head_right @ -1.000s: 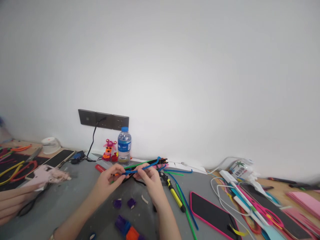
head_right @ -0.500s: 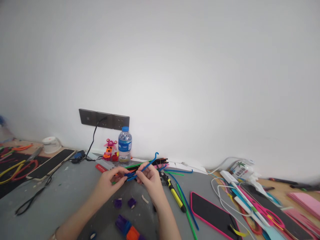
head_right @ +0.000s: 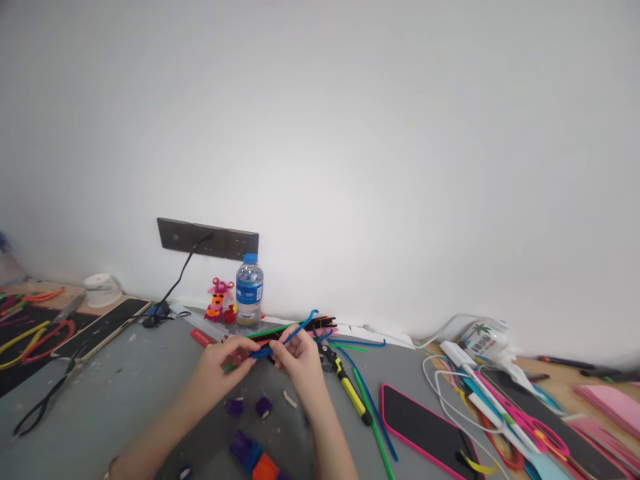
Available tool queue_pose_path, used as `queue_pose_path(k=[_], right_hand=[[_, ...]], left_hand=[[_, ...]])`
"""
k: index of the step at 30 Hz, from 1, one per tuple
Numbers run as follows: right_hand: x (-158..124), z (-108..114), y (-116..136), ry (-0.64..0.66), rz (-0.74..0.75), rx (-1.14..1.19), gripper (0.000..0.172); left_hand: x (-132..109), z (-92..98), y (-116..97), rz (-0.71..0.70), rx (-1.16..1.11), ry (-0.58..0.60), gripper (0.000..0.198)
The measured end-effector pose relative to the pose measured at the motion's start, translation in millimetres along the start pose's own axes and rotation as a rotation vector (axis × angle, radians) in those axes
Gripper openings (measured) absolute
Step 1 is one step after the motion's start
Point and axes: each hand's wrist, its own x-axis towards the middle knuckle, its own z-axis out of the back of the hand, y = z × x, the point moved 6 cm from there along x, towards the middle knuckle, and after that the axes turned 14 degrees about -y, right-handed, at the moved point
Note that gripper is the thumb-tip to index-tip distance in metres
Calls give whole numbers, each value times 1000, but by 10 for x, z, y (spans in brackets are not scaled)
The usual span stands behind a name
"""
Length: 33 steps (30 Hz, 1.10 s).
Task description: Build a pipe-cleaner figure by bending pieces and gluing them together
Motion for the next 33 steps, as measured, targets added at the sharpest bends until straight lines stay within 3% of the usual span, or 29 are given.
queue_pose_path(k=[13,18,25,33], right_hand=[[-14,-23,25,-9,24,-33,46],[-50,10,71,90,-30,-56,38],[-122,60,298,236,80,-104,22],[-179,74,336,310,103,-77,13]], left_hand=[[13,12,-39,28,-76,4,15],[40,31,-58,141,-190,1,15],[5,-6,69,363,-369,66,16],[8,-19,34,356,-428,145,14]])
